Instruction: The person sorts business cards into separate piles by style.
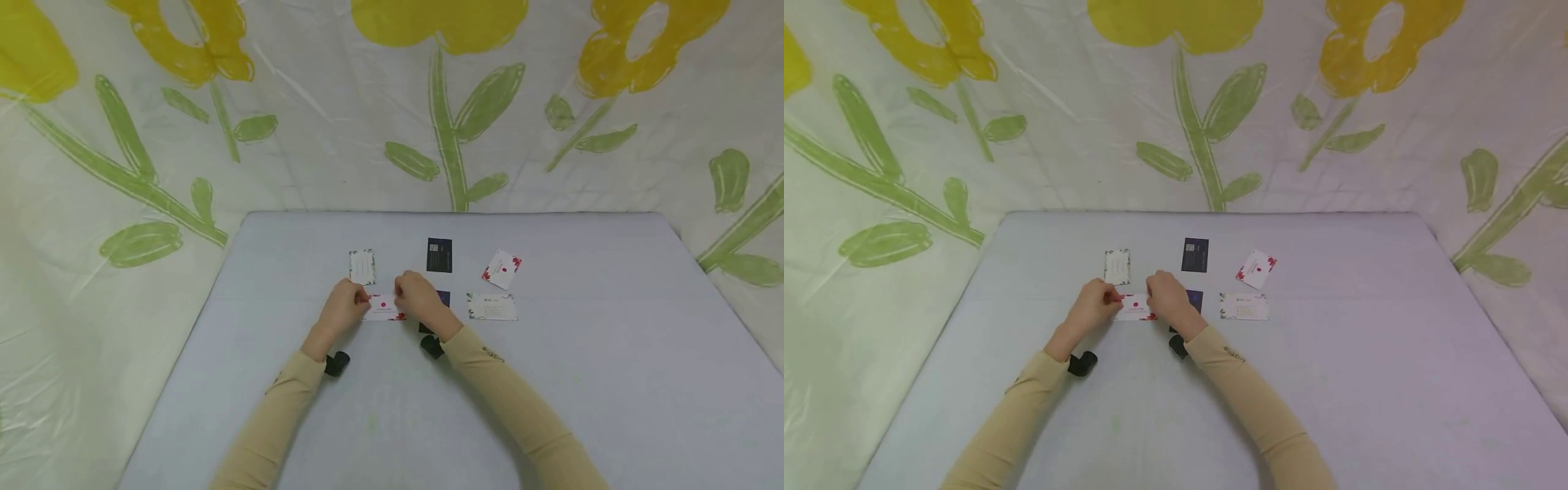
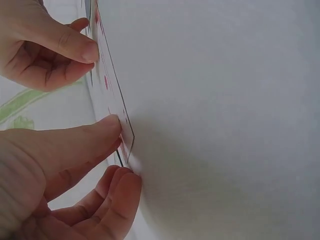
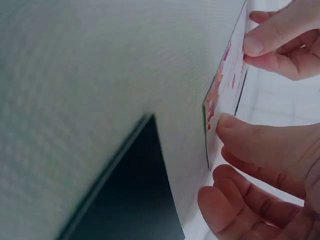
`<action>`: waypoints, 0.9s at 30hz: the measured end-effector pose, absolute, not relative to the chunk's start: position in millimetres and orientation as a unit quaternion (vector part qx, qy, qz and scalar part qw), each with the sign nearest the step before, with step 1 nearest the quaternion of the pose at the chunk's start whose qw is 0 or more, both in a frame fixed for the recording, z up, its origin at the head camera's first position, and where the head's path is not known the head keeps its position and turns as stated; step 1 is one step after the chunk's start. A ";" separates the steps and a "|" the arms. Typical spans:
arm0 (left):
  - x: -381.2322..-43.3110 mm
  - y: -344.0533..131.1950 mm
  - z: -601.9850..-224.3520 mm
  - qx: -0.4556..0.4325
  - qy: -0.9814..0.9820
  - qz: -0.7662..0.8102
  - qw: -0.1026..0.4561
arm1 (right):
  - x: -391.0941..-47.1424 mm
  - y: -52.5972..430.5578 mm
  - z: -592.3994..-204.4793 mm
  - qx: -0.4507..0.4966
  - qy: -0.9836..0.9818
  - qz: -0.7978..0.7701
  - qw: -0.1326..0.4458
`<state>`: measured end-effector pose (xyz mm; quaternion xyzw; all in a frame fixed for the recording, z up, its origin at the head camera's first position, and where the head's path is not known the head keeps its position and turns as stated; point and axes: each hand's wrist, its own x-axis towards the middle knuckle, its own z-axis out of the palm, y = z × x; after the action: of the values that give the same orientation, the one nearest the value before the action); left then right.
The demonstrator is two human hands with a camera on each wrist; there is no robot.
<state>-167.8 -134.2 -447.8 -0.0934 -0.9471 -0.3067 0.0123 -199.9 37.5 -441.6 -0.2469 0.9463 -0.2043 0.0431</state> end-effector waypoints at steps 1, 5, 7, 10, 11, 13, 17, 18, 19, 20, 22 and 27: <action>-167.6 -133.4 -447.9 -0.090 -0.949 -0.303 0.011 | -199.5 37.6 -441.1 -0.248 0.946 -0.203 0.042; -166.3 -130.3 -446.4 -0.082 -0.954 -0.287 0.009 | -198.3 38.0 -438.1 -0.250 0.946 -0.201 0.040; -166.0 -128.9 -445.4 -0.081 -0.958 -0.275 0.010 | -198.0 38.9 -436.8 -0.252 0.946 -0.201 0.039; -165.9 -126.9 -442.5 -0.087 -0.964 -0.251 0.019 | -198.8 42.3 -434.9 -0.265 0.942 -0.203 0.043; -166.1 -126.2 -441.1 -0.090 -0.966 -0.241 0.028 | -199.3 44.4 -433.9 -0.273 0.938 -0.208 0.043; -166.3 -123.9 -437.4 -0.091 -0.968 -0.229 0.042 | -201.5 51.3 -430.8 -0.288 0.930 -0.224 0.039; -167.7 -111.7 -425.8 -0.087 -0.962 -0.255 0.050 | -213.1 80.8 -418.0 -0.314 0.906 -0.285 0.010; -168.5 -106.5 -422.8 -0.086 -0.958 -0.270 0.045 | -217.6 91.4 -413.9 -0.322 0.898 -0.300 -0.001; -169.9 -100.5 -419.9 -0.089 -0.954 -0.284 0.043 | -222.4 103.1 -409.9 -0.326 0.892 -0.313 -0.009; -171.7 -93.8 -417.1 -0.095 -0.949 -0.296 0.041 | -227.2 115.4 -405.8 -0.329 0.888 -0.323 -0.015; -176.3 -78.7 -412.6 -0.109 -0.944 -0.310 0.041 | -236.6 139.9 -399.1 -0.327 0.884 -0.335 -0.021; -189.9 -36.0 -407.1 -0.137 -0.940 -0.310 0.030 | -254.4 193.1 -394.0 -0.293 0.902 -0.317 -0.003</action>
<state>-189.9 -36.0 -407.1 -0.1372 -0.9403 -0.3102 0.0299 -254.4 193.1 -394.0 -0.2926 0.9021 -0.3172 -0.0032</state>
